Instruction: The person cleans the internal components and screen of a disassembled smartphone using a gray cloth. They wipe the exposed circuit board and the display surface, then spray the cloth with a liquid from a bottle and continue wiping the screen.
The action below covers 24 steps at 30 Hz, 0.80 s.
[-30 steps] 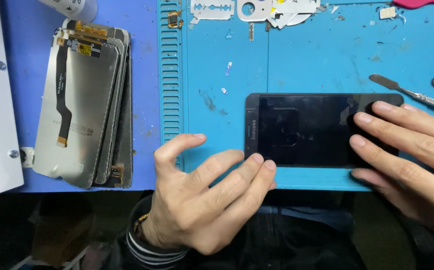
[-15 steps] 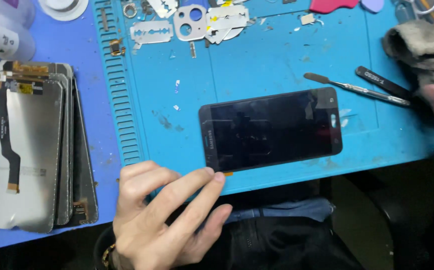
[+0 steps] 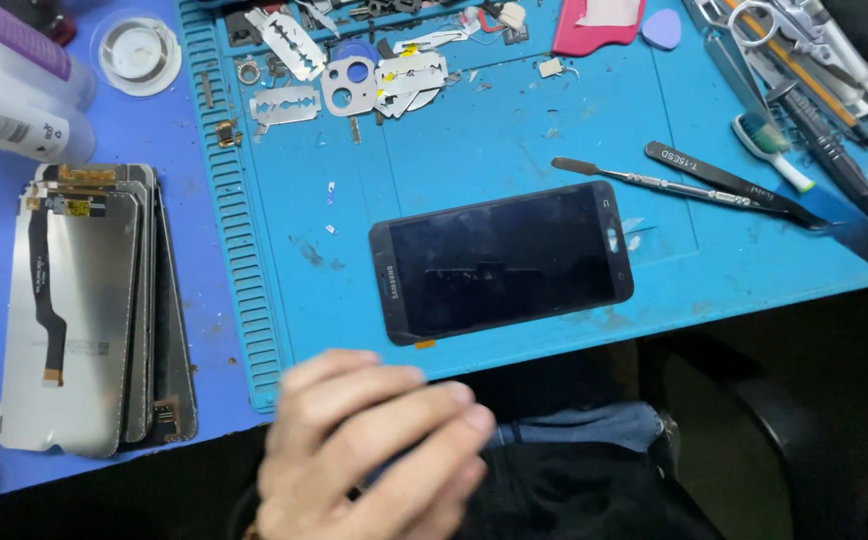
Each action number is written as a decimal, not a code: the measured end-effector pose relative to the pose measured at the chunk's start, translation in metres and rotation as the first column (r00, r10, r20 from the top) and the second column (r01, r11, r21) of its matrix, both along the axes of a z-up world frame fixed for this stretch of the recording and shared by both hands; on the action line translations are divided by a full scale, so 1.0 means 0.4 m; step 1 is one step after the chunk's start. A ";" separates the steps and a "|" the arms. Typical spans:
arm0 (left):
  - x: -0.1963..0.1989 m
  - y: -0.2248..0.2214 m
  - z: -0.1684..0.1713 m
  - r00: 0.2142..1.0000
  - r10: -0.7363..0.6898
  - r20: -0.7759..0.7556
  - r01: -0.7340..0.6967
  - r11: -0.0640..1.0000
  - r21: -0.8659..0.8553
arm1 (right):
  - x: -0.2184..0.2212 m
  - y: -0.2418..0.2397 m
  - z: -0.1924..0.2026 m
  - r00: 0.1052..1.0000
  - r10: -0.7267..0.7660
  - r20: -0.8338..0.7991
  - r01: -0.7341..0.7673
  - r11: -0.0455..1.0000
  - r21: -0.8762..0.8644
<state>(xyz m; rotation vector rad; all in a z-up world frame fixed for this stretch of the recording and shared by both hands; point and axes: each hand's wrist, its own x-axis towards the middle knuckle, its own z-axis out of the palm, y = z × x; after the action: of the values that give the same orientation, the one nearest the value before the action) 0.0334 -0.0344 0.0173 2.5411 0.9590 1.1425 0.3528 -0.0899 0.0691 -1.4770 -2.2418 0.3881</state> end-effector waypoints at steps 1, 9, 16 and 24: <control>0.022 -0.020 0.000 0.991 -0.074 0.109 0.082 0.994 -0.072 | 0.005 -0.017 -0.038 0.999 0.046 -0.020 -0.046 0.999 -0.014; 0.089 -0.089 -0.010 0.821 -0.322 0.472 0.547 0.678 -0.491 | -0.123 -0.044 -0.088 0.947 0.136 -0.290 -0.173 0.979 -0.107; 0.042 -0.092 0.013 0.869 -0.253 0.425 0.485 0.606 -0.630 | -0.121 -0.069 -0.142 0.950 -0.158 -0.270 0.093 0.967 -0.238; -0.009 -0.074 0.093 0.906 0.024 0.423 0.297 0.676 -0.674 | -0.105 -0.041 -0.062 0.977 -0.152 -0.151 0.127 0.978 -0.164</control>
<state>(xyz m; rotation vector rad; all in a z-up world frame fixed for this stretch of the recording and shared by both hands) 0.0298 -0.0640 0.0545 1.6155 0.8536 0.9184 0.3107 -0.1064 0.0443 -1.6078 -2.0052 0.6247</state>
